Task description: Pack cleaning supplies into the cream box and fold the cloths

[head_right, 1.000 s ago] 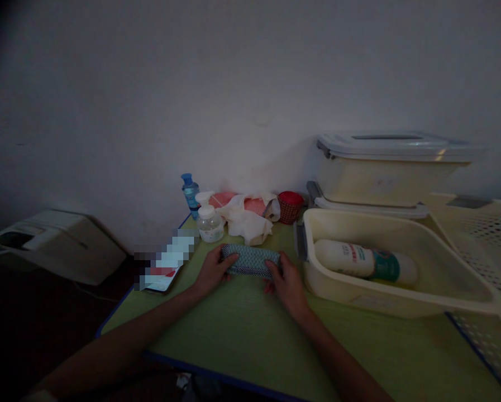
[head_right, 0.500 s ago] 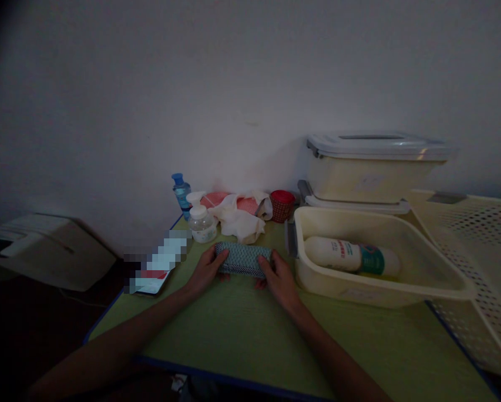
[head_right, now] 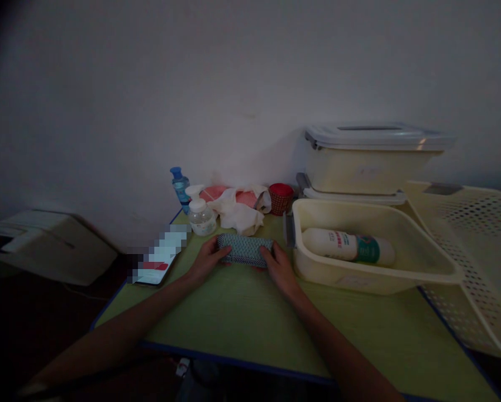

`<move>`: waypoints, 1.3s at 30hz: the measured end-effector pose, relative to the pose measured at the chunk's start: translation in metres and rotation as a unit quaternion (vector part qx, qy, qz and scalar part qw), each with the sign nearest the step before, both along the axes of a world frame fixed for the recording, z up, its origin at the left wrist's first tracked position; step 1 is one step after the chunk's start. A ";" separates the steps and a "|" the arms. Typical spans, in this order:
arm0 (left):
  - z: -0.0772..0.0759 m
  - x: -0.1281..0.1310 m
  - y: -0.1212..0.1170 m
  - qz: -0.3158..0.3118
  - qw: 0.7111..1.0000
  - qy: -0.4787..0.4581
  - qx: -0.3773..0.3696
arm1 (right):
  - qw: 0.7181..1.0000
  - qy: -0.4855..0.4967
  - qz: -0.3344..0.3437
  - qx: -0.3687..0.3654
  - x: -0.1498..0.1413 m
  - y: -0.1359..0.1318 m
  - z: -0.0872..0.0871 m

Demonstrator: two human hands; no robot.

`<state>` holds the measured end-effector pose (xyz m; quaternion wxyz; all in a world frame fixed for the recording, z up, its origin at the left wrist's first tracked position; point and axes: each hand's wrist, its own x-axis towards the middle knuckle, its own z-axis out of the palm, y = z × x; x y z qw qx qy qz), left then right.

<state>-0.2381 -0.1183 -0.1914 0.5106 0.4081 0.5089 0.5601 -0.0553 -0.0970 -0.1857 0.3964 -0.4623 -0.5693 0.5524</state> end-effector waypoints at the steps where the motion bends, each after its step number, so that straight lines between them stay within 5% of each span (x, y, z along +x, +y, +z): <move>1: 0.001 0.000 0.000 -0.005 1.000 -0.001 0.000 | 1.000 0.006 -0.002 -0.007 0.000 0.000 0.000; 8: 0.007 0.001 -0.001 -0.031 0.998 -0.038 0.039 | 0.997 0.063 -0.031 -0.040 0.000 0.004 -0.003; 14: 0.002 -0.002 0.002 0.003 0.992 -0.123 0.029 | 0.999 -0.008 -0.028 -0.014 0.007 0.005 -0.002; 22: 0.002 -0.002 0.002 -0.057 0.962 -0.265 -0.034 | 0.976 0.091 0.193 -0.032 0.001 -0.011 0.010; 26: 0.005 0.000 0.001 -0.077 0.946 -0.312 -0.053 | 0.967 0.118 0.225 -0.013 0.000 -0.012 0.007; 33: 0.005 -0.002 -0.001 -0.137 0.918 -0.349 -0.130 | 0.971 0.059 0.219 0.080 0.003 -0.011 0.007; 39: 0.000 -0.001 -0.006 -0.219 0.880 -0.375 -0.194 | 0.950 -0.131 0.153 0.238 0.001 -0.011 0.004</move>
